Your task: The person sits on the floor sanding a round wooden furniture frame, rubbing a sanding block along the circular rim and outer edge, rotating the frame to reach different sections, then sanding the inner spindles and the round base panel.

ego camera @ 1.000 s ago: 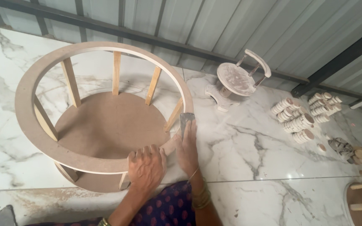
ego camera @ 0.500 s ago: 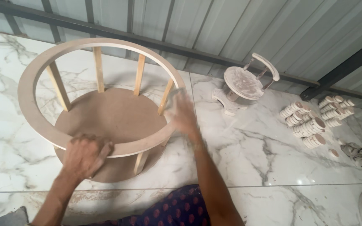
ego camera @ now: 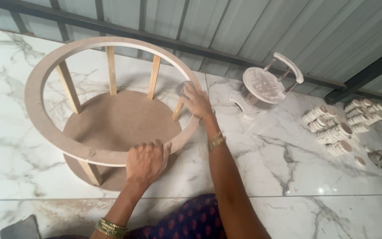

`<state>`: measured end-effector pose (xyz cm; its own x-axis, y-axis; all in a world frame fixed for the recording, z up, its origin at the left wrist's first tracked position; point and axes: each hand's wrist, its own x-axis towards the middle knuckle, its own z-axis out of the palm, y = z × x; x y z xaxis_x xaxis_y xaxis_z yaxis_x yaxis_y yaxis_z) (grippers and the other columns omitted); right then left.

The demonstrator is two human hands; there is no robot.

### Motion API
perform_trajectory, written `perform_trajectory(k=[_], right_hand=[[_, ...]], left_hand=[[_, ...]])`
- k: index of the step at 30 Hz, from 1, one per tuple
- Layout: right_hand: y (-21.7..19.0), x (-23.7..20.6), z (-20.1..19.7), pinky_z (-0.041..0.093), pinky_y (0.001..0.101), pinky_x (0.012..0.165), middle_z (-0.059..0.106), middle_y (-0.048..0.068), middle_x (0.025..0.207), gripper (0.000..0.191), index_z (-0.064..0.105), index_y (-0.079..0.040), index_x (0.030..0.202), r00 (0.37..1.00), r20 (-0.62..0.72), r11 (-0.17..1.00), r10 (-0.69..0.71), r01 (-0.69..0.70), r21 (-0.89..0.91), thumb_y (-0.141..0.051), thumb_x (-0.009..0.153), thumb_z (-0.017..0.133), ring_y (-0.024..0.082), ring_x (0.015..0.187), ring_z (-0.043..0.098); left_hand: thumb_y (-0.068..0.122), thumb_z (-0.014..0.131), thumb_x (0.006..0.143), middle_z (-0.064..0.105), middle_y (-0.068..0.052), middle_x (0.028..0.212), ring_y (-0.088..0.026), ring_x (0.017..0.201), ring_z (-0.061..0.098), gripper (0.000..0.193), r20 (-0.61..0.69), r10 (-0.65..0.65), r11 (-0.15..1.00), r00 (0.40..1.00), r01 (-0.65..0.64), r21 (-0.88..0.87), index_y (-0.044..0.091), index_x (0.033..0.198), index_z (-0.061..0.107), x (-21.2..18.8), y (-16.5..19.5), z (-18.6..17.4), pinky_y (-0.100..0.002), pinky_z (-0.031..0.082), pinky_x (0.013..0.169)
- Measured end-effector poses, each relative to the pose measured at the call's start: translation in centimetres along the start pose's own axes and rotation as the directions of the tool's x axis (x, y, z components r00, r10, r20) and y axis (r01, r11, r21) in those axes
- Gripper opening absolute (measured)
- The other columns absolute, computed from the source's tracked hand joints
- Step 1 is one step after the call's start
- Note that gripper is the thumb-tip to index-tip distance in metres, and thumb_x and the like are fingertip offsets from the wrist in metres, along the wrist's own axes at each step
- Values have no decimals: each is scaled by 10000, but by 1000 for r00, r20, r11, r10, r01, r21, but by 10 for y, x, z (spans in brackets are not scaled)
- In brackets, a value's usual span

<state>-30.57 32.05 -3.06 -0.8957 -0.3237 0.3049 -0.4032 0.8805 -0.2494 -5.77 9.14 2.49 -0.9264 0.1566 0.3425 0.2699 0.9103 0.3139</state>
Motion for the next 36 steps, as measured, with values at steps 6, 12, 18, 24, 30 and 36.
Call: perform_trajectory(k=[6,12,18,24,30,36], right_hand=[[-51,-68,-15,337,560,1136,393,203,1603,594,509,-45,1455,990,-126,991,-61,44,-130,-371,969,611,382,1483,323],[-107,-219,-22,266,606,1176,380,207,1624,573,443,-12,1534,976,-217,999,-23,17,-29,-274,1031,524,424,1526,301],[17,-92,-9,229,497,1207,288,234,1656,727,295,36,1570,997,-55,995,58,-62,-75,-355,1003,530,437,1525,240],[42,-39,-4,198,486,1247,254,282,1635,754,256,63,1565,999,-53,992,3,4,129,-354,1008,547,436,1535,224],[-98,-231,-31,156,555,1264,372,212,1634,629,399,-13,1516,971,-145,981,-192,185,-58,-170,958,644,399,1557,264],[-89,-203,-38,189,582,1249,296,195,1673,695,317,5,1585,995,-79,998,-65,64,-18,-211,981,586,387,1574,236]], left_hand=[[408,460,1008,724,-122,671,-300,610,708,446,-4,111,992,994,-112,-51,95,799,699,-23,-30,-25,-440,558,603],[481,414,995,731,-94,716,-263,713,712,462,396,32,994,918,-72,86,156,924,734,-66,-71,-55,-421,559,686],[431,457,942,731,-89,702,-278,746,715,389,268,102,994,958,-108,5,160,921,735,-69,-67,-59,-446,548,672],[472,469,941,720,-94,743,-289,752,714,399,291,17,996,956,-43,84,178,896,735,-72,-63,-63,-441,552,683],[436,483,926,730,-83,723,-280,764,717,369,261,56,998,964,-62,18,170,875,733,-70,-61,-63,-451,554,669],[442,495,925,726,-76,759,-275,776,714,355,309,14,998,951,-33,56,188,919,744,-73,-66,-62,-445,556,680]])
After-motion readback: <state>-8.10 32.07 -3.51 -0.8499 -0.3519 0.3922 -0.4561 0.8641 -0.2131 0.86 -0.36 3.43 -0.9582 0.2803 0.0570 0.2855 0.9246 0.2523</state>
